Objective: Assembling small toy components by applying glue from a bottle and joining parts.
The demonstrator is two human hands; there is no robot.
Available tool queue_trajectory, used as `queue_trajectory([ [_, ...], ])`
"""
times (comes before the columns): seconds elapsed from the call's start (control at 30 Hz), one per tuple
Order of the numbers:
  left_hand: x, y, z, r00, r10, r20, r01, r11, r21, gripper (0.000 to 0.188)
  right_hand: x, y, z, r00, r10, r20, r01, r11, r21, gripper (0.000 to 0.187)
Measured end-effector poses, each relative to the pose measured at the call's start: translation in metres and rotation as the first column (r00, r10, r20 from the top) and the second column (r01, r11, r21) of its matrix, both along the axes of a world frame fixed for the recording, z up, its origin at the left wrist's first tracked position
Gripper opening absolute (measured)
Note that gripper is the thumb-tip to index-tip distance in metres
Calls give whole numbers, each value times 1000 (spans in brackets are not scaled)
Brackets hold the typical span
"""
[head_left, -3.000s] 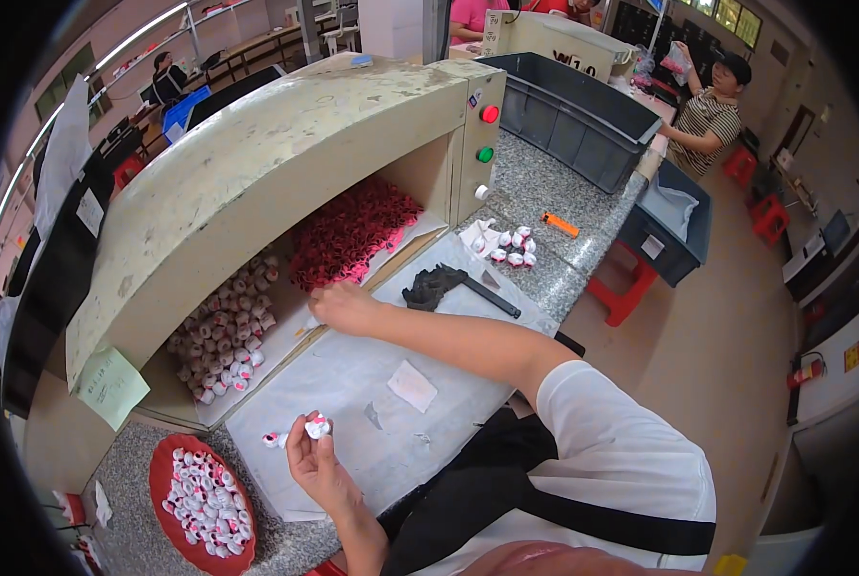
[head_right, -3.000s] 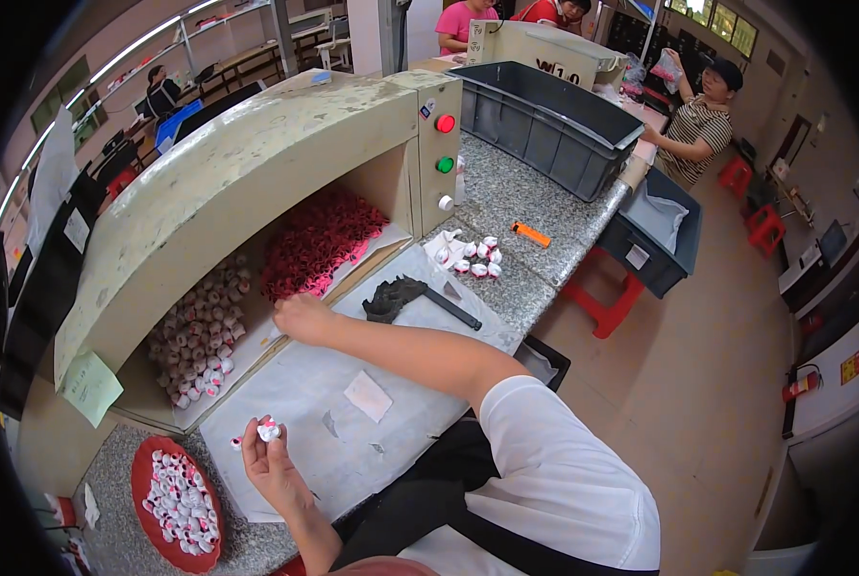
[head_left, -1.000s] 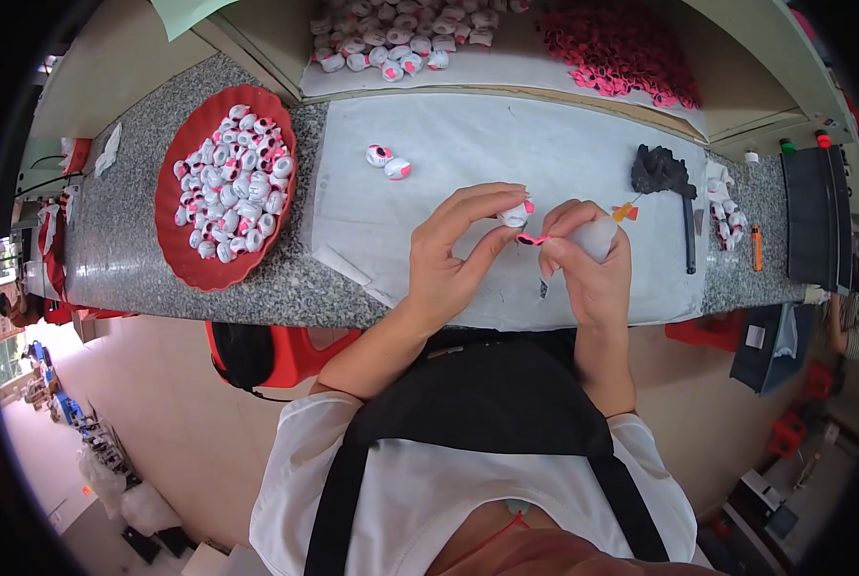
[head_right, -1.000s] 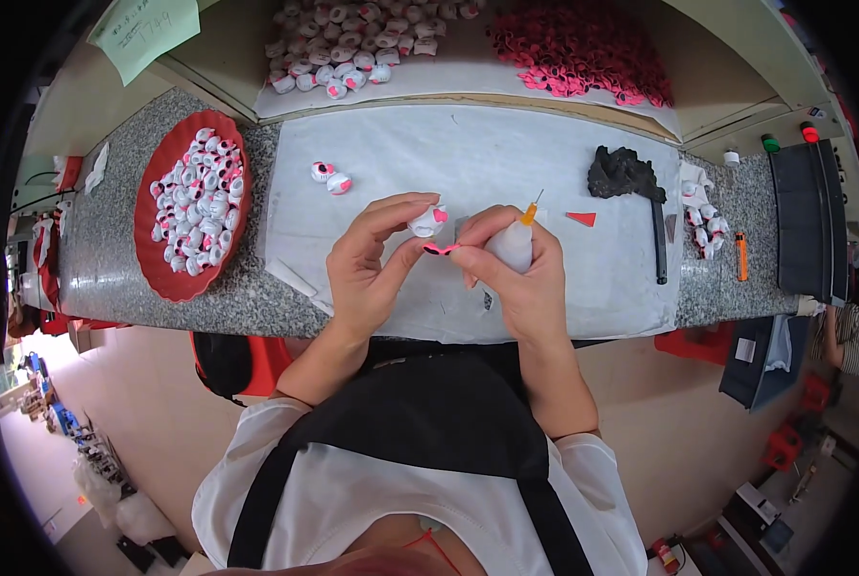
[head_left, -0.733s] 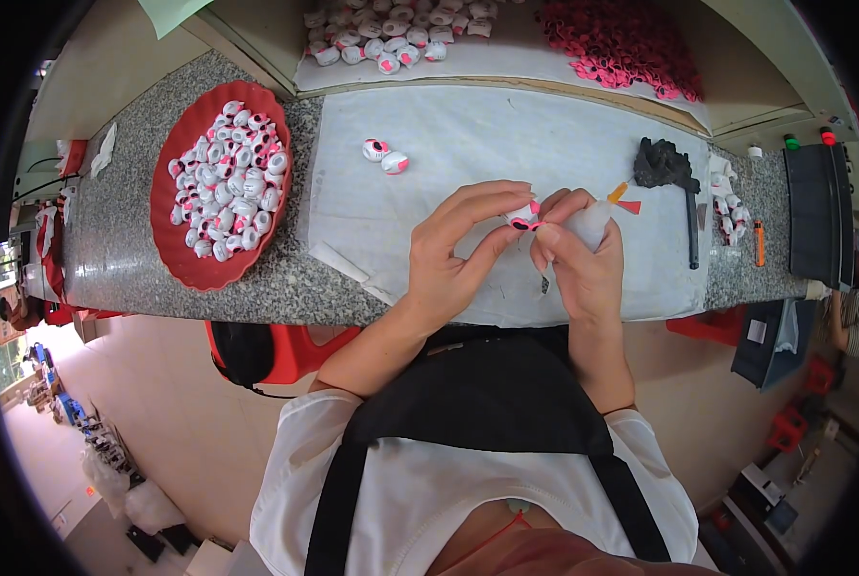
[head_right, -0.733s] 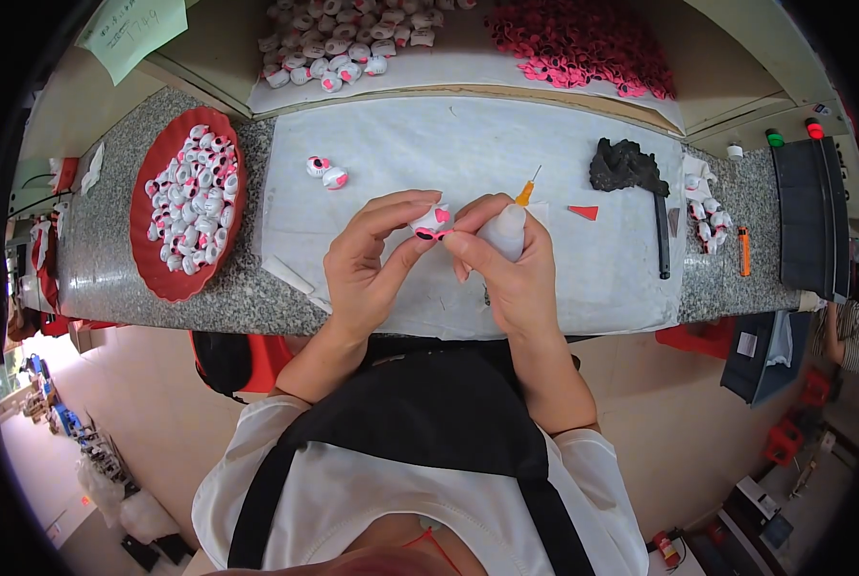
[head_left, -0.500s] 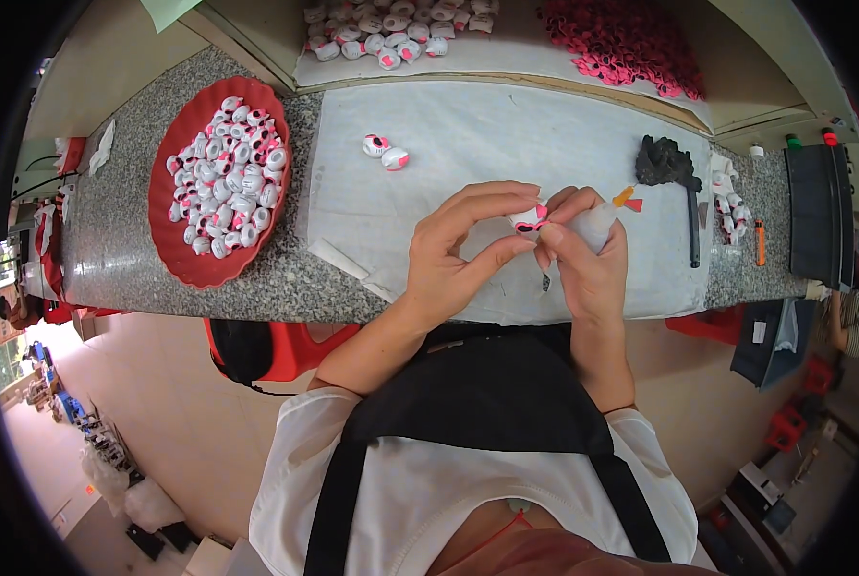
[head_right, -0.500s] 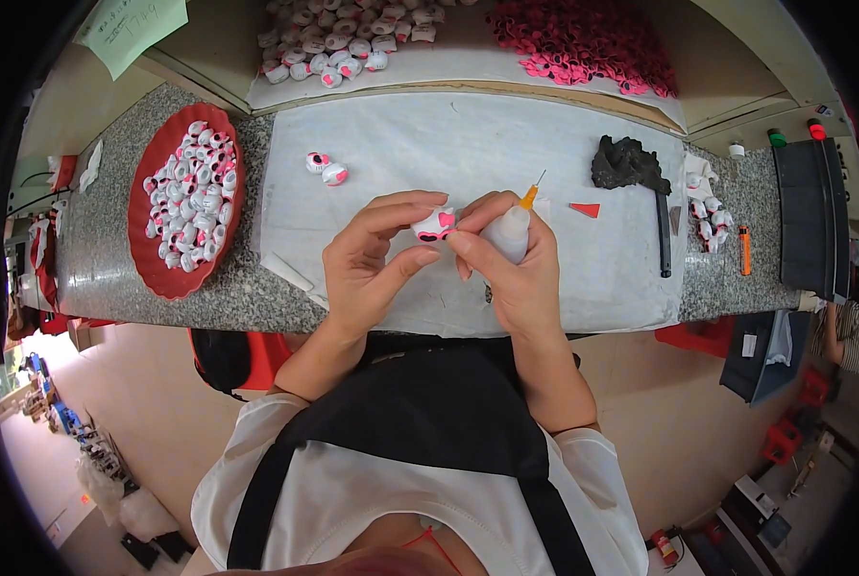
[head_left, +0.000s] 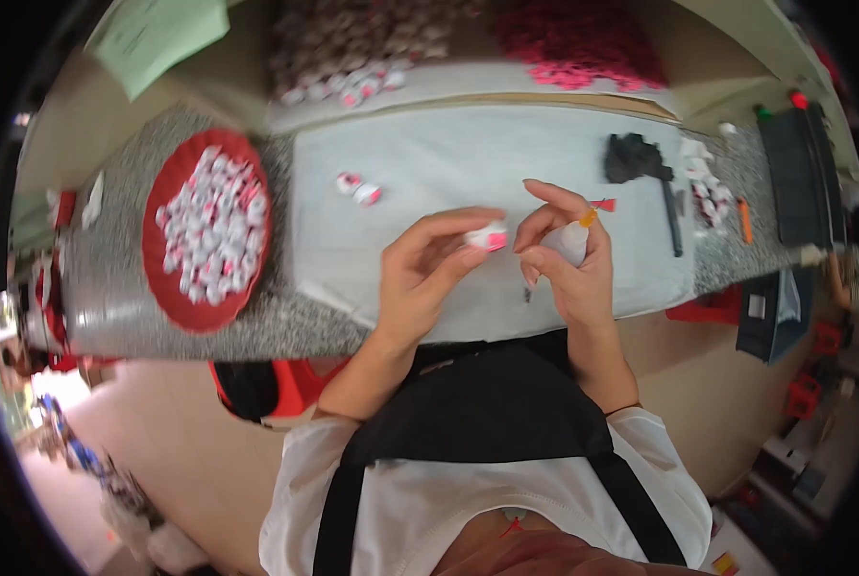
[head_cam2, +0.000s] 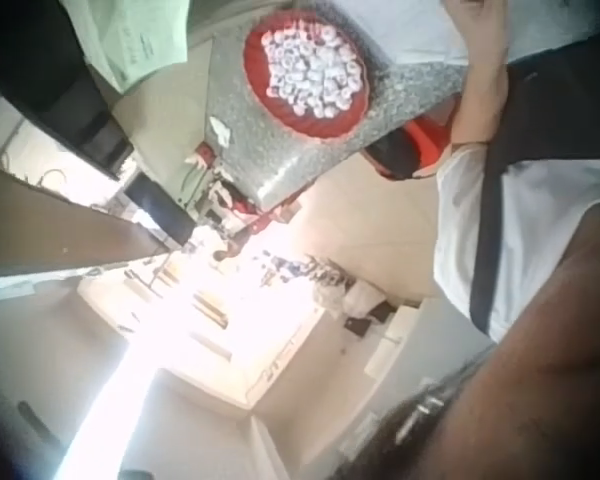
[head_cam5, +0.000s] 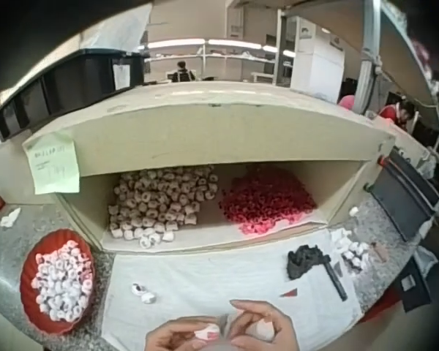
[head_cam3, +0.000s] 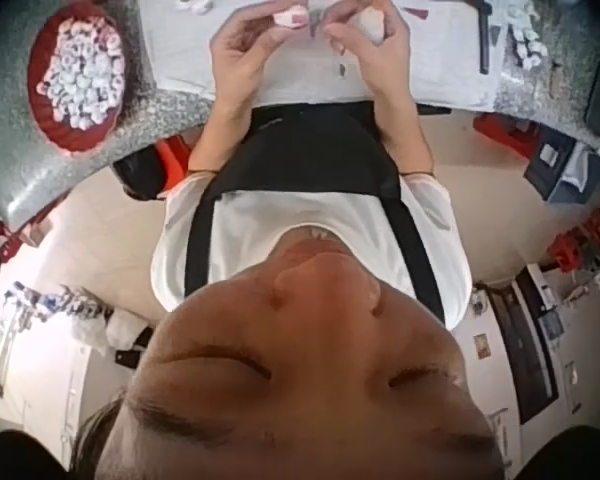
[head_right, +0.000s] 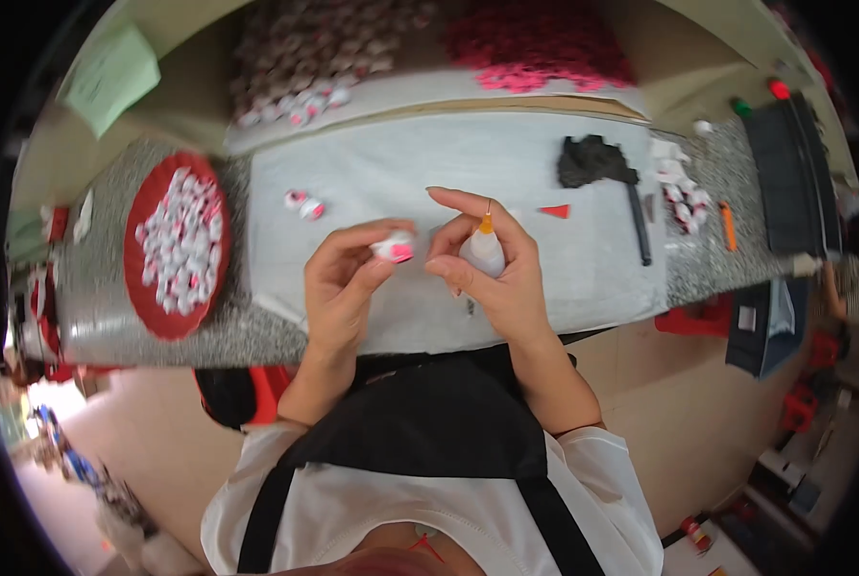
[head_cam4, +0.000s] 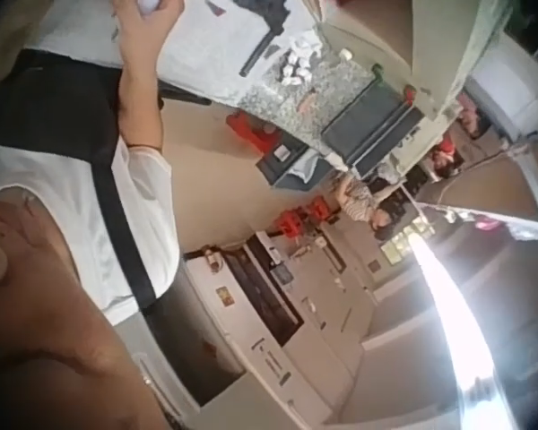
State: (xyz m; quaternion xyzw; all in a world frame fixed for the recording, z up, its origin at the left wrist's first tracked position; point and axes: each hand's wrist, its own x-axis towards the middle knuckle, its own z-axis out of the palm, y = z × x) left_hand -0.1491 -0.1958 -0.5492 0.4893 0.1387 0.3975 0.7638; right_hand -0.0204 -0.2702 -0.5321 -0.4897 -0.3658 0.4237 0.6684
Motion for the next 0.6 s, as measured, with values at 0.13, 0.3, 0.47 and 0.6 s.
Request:
queue_trajectory([
  [0.13,-3,-3,-20,982,174,-81,-169,984,60,23,44,-21,-7,943,-315,-103,327,937,126,36],
  [0.3,-3,-9,-8,984,174,-42,-170,982,78,25,85,-86,23,688,-640,-343,701,462,544,27],
  [0.47,1,-2,-13,999,32,35,-37,989,140,24,91,-152,51,517,-846,-129,557,218,802,29],
  [0.6,-6,2,-15,998,48,34,-53,988,147,24,74,-167,75,433,-895,-103,417,98,903,30],
])
